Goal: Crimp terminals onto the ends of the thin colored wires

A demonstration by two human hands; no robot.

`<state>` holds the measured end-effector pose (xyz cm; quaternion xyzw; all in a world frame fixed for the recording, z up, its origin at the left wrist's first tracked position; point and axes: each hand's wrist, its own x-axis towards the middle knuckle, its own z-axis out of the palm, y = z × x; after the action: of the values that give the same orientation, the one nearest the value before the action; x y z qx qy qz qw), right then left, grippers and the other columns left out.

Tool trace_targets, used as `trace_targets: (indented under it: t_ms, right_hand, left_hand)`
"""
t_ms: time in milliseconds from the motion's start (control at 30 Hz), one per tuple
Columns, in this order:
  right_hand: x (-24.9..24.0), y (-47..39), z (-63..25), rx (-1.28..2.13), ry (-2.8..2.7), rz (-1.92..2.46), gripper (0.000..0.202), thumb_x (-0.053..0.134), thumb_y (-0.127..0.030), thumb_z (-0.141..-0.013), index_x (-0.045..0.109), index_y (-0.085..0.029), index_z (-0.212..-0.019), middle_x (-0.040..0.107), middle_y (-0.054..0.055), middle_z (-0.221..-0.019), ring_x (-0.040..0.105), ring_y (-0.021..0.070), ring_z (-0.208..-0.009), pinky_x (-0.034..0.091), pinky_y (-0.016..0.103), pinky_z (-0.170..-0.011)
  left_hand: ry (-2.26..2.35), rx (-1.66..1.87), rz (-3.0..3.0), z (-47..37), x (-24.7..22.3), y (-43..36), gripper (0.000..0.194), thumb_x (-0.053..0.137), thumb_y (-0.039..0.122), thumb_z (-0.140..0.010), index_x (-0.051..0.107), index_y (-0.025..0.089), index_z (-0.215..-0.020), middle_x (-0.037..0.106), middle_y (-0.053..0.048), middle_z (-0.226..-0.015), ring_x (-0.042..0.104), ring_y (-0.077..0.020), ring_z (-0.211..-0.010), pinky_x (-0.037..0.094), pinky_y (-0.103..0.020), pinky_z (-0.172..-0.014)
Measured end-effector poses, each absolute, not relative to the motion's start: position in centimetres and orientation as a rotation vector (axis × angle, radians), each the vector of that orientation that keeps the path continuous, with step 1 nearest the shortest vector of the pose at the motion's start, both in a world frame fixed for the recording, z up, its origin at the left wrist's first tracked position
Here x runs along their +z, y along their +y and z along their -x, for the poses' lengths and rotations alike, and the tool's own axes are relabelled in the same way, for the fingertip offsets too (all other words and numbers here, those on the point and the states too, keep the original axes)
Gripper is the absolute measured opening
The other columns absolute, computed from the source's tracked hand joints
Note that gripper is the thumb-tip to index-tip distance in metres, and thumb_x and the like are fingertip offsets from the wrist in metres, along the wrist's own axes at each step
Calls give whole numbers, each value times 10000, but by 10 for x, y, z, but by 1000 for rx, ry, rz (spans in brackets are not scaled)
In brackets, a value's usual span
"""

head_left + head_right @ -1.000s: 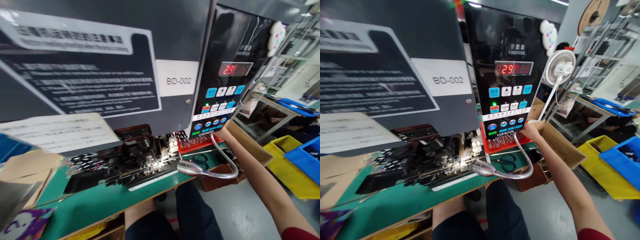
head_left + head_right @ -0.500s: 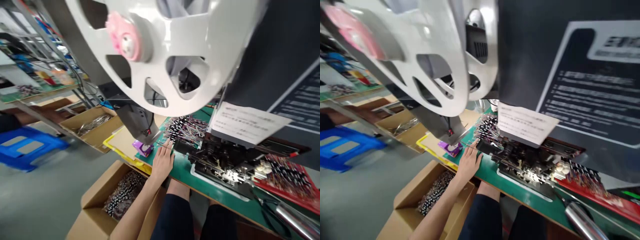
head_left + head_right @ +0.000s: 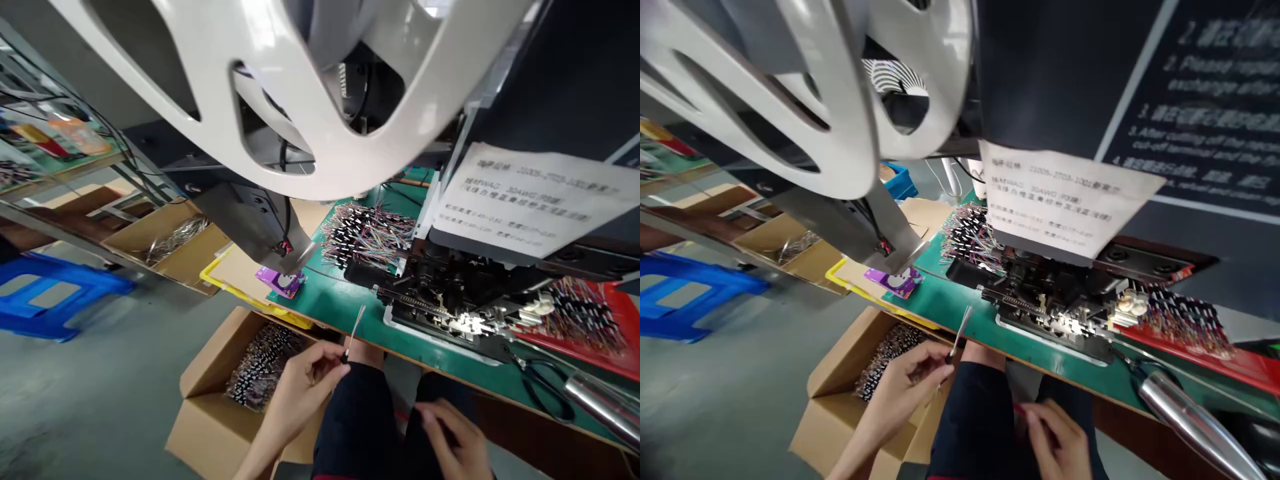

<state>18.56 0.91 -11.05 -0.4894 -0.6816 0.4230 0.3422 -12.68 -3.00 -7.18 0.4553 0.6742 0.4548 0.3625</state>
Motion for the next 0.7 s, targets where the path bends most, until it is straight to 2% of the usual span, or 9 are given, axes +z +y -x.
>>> trace_targets:
  t_ms: [67, 133, 200, 300, 433, 500, 567, 700]
  right_hand:
    - [-119, 8, -149, 1443, -1750, 1074, 299, 773, -525, -1066, 931, -290, -1161, 825, 83, -899, 747, 249, -714, 586, 318, -632]
    - [-119, 5, -121, 1683, -1678, 927, 381, 842, -580, -1006, 897, -251, -1191, 790, 61, -932, 650, 203, -704, 521, 291, -632]
    - [-114, 1, -104, 1806, -1542, 892, 404, 838, -606, -1009, 869, -207, -1063, 723, 36, -877, 597, 189, -733, 489, 283, -663]
    - [-103, -2, -102, 1886, -1383, 901, 456, 755, -586, -1088, 794, -177, -890, 670, 24, -816, 570, 177, -747, 471, 279, -696]
    - [-97, -2, -120, 2043, -1269, 861, 505, 702, -610, -1123, 782, -168, -893, 677, 26, -770, 499, 133, -645, 393, 255, -619]
    - [-98, -2, -128, 2117, -1211, 829, 524, 717, -634, -1106, 780, -162, -889, 664, 24, -750, 485, 120, -617, 366, 247, -600]
    - [-100, -3, -133, 2169, -1159, 795, 532, 745, -641, -1088, 778, -158, -869, 655, 24, -745, 486, 114, -610, 355, 240, -592]
    - [-108, -5, -135, 2260, -968, 685, 488, 799, -579, -1074, 774, -148, -846, 644, 20, -727, 459, 95, -581, 314, 216, -552]
  left_hand:
    - [1614, 1254, -1020, 106, -75, -37, 158, 886, 353, -929, 838, 214, -986, 809, -31, -823, 743, -218, -744, 574, -285, -706]
    - [1576, 1324, -945, 84, -76, -37, 141, 911, 288, -876, 816, 210, -946, 786, -16, -799, 730, -208, -742, 577, -282, -725]
    - [1550, 1368, -890, 66, -76, -34, 138, 905, 262, -865, 789, 211, -921, 762, -6, -788, 715, -202, -735, 577, -283, -723]
    - [1489, 1369, -868, 53, -75, -28, 179, 928, 301, -868, 776, 217, -912, 733, -6, -791, 691, -201, -734, 571, -289, -716]
    - [1163, 1313, -893, 54, -79, -16, 301, 859, 470, -981, 837, 223, -1151, 830, -112, -1074, 763, -267, -967, 604, -355, -871]
    - [995, 1307, -829, 54, -82, -6, 354, 758, 500, -1062, 862, 213, -1240, 850, -139, -1112, 761, -263, -990, 595, -360, -898]
    - [940, 1322, -726, 51, -84, 6, 325, 743, 462, -1086, 895, 204, -1211, 859, -125, -1010, 718, -209, -845, 570, -314, -799]
    - [910, 1347, -584, 43, -81, 23, 283, 848, 450, -1030, 925, 187, -1105, 843, -95, -872, 595, -114, -605, 467, -231, -578]
